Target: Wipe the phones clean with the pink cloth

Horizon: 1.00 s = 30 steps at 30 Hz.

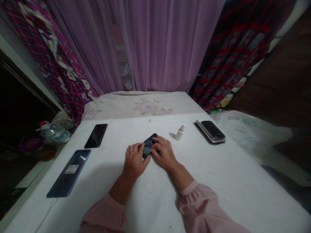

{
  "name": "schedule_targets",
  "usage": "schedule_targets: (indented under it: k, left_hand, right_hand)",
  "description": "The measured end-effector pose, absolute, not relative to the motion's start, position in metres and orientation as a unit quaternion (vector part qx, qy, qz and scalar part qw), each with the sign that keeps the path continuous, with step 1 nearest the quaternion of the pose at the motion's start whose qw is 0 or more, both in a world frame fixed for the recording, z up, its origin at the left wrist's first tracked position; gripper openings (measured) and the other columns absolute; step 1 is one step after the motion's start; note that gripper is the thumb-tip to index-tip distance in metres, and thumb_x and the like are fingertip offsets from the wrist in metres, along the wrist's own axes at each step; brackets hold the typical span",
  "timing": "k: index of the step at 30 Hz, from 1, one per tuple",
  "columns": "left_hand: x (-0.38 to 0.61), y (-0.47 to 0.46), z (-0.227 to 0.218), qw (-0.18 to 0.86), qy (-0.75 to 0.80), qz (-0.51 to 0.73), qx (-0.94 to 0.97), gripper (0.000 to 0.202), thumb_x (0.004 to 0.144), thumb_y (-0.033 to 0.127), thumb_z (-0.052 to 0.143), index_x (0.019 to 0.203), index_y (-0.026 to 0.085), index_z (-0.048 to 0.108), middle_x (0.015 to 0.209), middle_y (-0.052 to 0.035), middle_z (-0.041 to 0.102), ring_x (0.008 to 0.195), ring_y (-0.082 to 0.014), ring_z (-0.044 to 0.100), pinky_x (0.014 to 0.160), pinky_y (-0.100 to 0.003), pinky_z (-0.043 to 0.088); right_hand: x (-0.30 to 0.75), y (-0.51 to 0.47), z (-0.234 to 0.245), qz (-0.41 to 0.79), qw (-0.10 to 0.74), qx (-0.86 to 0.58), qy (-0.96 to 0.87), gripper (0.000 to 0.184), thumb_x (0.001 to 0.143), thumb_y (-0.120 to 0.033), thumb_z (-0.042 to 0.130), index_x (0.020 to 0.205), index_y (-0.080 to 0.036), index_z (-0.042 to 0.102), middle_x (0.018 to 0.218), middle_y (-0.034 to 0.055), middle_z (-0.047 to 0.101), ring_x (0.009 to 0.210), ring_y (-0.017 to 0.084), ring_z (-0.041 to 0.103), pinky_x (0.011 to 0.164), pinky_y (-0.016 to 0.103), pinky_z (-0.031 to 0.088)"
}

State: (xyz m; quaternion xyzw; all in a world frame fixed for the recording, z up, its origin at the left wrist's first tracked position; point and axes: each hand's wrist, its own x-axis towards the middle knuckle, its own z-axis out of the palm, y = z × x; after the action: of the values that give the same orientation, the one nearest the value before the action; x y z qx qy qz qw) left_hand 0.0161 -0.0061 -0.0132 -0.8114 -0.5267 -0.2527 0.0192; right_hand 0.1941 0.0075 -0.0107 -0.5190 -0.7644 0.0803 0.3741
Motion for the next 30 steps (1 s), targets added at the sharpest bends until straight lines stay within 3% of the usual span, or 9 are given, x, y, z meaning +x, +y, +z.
schedule_targets:
  k: [13, 21, 30]
  left_hand:
    - [0.017, -0.007, -0.011, 0.018, -0.531, -0.247, -0.811, 0.05, 0.086, 0.036, 0.06, 0.13, 0.014, 0.054, 0.12, -0.0158, 0.059, 0.112, -0.0331, 0.054, 0.105, -0.055, 0.037]
    - [0.017, -0.006, -0.013, 0.017, -0.527, -0.255, -0.811, 0.05, 0.086, 0.036, 0.059, 0.131, 0.016, 0.053, 0.12, -0.0149, 0.059, 0.115, -0.0323, 0.054, 0.106, -0.055, 0.036]
    - [0.017, -0.007, -0.012, 0.019, -0.528, -0.251, -0.811, 0.049, 0.086, 0.035, 0.06, 0.13, 0.016, 0.053, 0.12, -0.0153, 0.059, 0.113, -0.0326, 0.054, 0.106, -0.054, 0.035]
  right_hand:
    - [0.203, 0.023, -0.021, 0.079, 0.428, -0.611, -0.661, 0.009, 0.081, -0.019, 0.06, 0.081, -0.022, 0.069, 0.105, 0.0098, 0.071, 0.103, 0.025, 0.062, 0.093, 0.042, 0.047]
    - [0.197, 0.011, -0.014, 0.099, 0.396, -0.532, -0.742, 0.006, 0.079, -0.024, 0.063, 0.079, -0.023, 0.069, 0.127, 0.0088, 0.063, 0.127, 0.029, 0.048, 0.105, 0.05, 0.036]
    - [0.201, 0.025, -0.019, 0.089, 0.414, -0.626, -0.655, 0.009, 0.082, -0.021, 0.059, 0.08, -0.022, 0.068, 0.108, 0.0081, 0.071, 0.102, 0.024, 0.061, 0.091, 0.04, 0.045]
